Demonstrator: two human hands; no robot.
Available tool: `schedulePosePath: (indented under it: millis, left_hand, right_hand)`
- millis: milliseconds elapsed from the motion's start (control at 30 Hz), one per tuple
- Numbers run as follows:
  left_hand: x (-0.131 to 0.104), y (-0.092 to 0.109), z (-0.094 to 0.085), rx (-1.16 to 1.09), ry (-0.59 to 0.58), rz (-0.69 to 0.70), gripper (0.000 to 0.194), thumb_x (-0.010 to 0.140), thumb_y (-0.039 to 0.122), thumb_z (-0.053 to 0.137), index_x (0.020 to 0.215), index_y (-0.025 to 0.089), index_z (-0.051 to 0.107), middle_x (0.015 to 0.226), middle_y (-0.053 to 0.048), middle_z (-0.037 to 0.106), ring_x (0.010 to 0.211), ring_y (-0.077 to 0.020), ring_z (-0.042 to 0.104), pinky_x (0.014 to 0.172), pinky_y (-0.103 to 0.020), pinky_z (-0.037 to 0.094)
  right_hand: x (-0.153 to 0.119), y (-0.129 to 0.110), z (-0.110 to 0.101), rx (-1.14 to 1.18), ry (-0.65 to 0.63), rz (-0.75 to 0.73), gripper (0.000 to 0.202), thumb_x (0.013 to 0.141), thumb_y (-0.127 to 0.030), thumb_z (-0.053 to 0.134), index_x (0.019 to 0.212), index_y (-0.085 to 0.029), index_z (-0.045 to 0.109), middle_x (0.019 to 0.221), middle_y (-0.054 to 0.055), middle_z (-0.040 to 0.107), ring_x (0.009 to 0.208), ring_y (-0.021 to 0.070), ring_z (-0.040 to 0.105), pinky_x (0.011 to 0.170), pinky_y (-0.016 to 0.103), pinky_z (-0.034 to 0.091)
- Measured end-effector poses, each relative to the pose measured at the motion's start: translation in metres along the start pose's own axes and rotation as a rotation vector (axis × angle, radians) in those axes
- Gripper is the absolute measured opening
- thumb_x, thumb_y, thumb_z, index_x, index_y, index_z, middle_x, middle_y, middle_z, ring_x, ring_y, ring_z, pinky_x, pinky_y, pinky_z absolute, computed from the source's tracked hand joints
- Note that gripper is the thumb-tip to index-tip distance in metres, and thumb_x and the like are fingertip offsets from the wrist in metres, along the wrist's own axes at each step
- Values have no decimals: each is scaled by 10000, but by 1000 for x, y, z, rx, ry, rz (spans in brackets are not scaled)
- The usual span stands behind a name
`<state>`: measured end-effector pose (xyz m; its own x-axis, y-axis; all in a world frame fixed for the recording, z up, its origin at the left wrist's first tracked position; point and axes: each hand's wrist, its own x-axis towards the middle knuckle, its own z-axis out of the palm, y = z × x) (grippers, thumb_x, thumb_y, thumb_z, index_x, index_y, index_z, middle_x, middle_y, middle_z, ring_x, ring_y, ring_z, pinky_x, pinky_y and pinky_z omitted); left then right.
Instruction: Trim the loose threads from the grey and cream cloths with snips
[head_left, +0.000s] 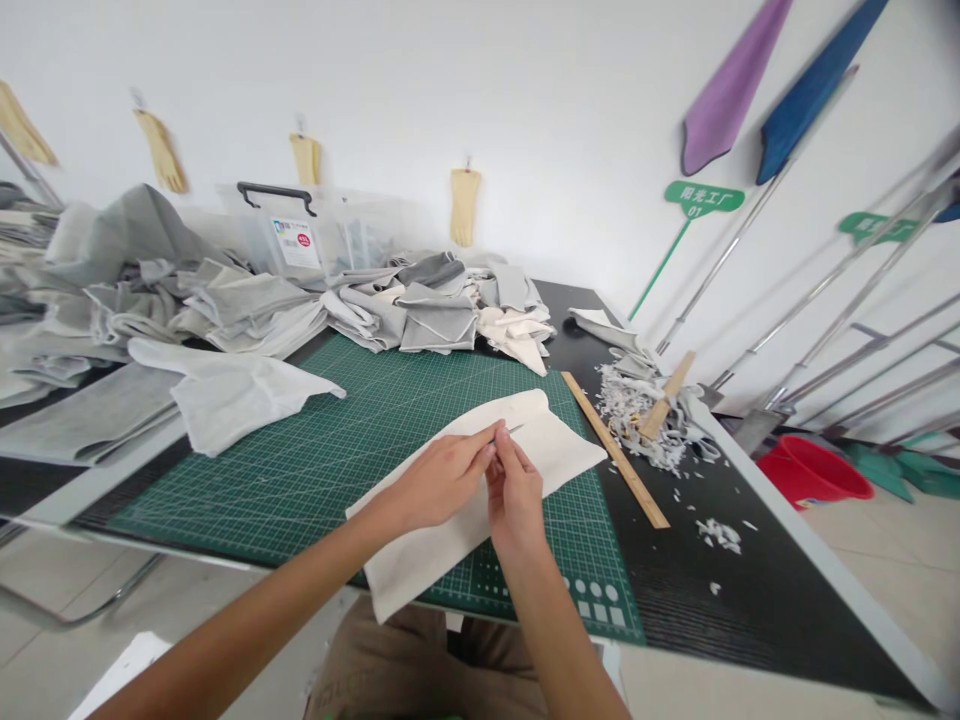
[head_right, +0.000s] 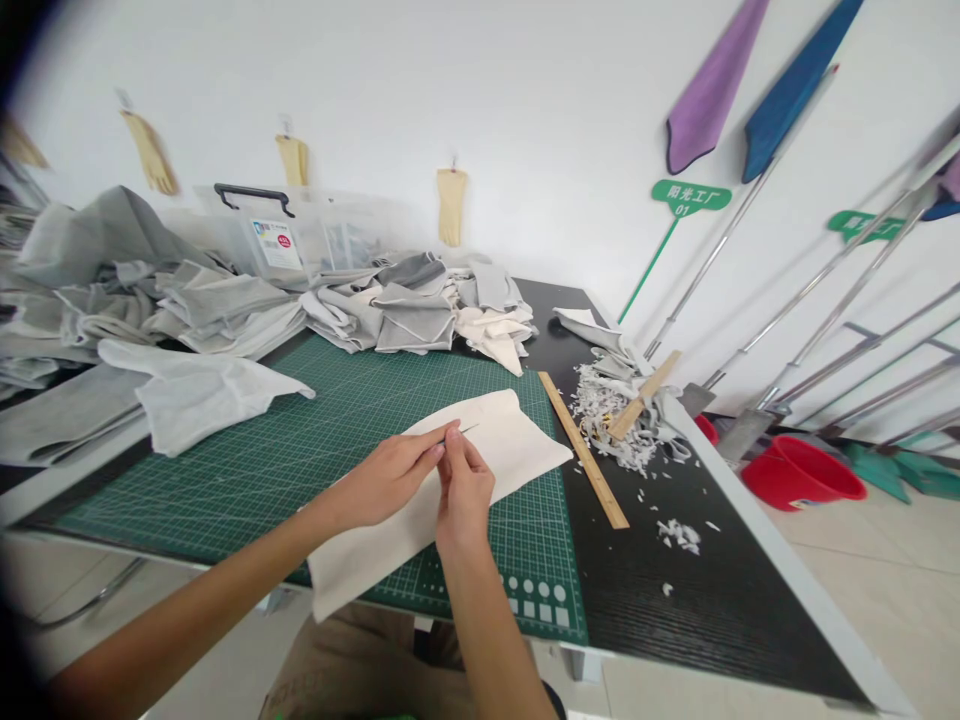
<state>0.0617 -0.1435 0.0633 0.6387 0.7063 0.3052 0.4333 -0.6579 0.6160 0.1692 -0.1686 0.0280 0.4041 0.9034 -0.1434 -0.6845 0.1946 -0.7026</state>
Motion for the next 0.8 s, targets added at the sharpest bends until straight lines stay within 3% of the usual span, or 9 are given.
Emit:
schedulePosePath:
  millis: [133,367,600,800]
  left_hand:
    - [-6,-9,-10,26,32,-35,420,990,274,317,1399,248,410,1244,-47,626,1127,-205,590,978,-360,436]
    - [-35,-24,-28,60,82,-123,441,990,313,308,1418,237,385,1368,-43,529,1214,-192,526,1035,-351,395]
    - [-69,-17,-38,37,126,-196,448,987,329,325,1427,253,363,1393,-30,502,1237,-188,506,1056,-365,384]
    - [-76,-10,-34,32,110,-197,458,985,324,334,1440,269,335,1397,-19,497,1229,-199,514,1036,-362,407]
  right_hand:
    - [0,8,14,-6,-58,-6,153,680,-269,778,769,-150,744,727,7,684,687,109,591,673,214,510]
    - [-13,27,37,-13,-160,82,166,714,-295,744,797,-152,736,768,19,693,740,133,603,730,251,501]
    - [-37,37,46,-25,-240,141,128,737,-284,726,772,-161,731,685,-5,662,669,116,570,680,239,480]
    - [-47,33,40,-34,-223,130,119,742,-277,724,729,-159,726,670,-10,660,651,105,557,643,216,462]
